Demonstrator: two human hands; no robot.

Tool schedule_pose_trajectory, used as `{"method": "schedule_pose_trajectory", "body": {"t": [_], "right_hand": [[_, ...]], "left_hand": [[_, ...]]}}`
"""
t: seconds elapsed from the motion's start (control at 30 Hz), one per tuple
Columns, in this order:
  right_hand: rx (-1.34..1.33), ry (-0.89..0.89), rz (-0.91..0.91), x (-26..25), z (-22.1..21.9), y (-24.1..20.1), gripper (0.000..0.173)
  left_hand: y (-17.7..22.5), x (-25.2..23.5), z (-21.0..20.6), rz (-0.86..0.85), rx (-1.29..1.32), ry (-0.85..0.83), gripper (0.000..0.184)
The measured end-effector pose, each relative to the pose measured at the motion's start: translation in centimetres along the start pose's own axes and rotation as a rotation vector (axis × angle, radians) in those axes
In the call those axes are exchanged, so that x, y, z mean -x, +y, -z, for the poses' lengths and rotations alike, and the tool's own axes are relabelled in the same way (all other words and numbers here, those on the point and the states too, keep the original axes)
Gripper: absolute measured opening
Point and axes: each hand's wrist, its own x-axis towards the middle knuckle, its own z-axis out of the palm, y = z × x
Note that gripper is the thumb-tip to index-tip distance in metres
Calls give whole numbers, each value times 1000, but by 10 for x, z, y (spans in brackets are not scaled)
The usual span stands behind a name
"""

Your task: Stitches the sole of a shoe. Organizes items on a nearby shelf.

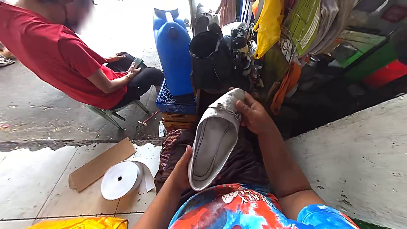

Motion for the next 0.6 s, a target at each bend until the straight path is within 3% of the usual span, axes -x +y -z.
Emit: {"method": "schedule_pose_trajectory", "body": {"t": [0.1,0.17,0.23,0.33,0.43,0.53,0.6], "right_hand": [[82,106,34,-5,-9,6,49],[172,207,144,1,-14,17,29],[204,165,232,13,-22,26,13],[246,-139,236,37,-39,31,38],[346,-309,215,47,-53,35,56],[439,-286,258,48,-56,45,34],[390,-265,321,45,-51,52,26]], "left_hand": [[-2,0,-2,-161,-13,202,70],[1,-4,-7,-314,-96,368,70],[5,-10,-10,-469,-224,461,74],[5,-19,-8,-609,-496,526,97],[-2,-32,-17,-765,-714,523,97],[-11,-42,-17,-856,-777,389,83],[-10,-45,-10,-870,-842,281,83]]}}
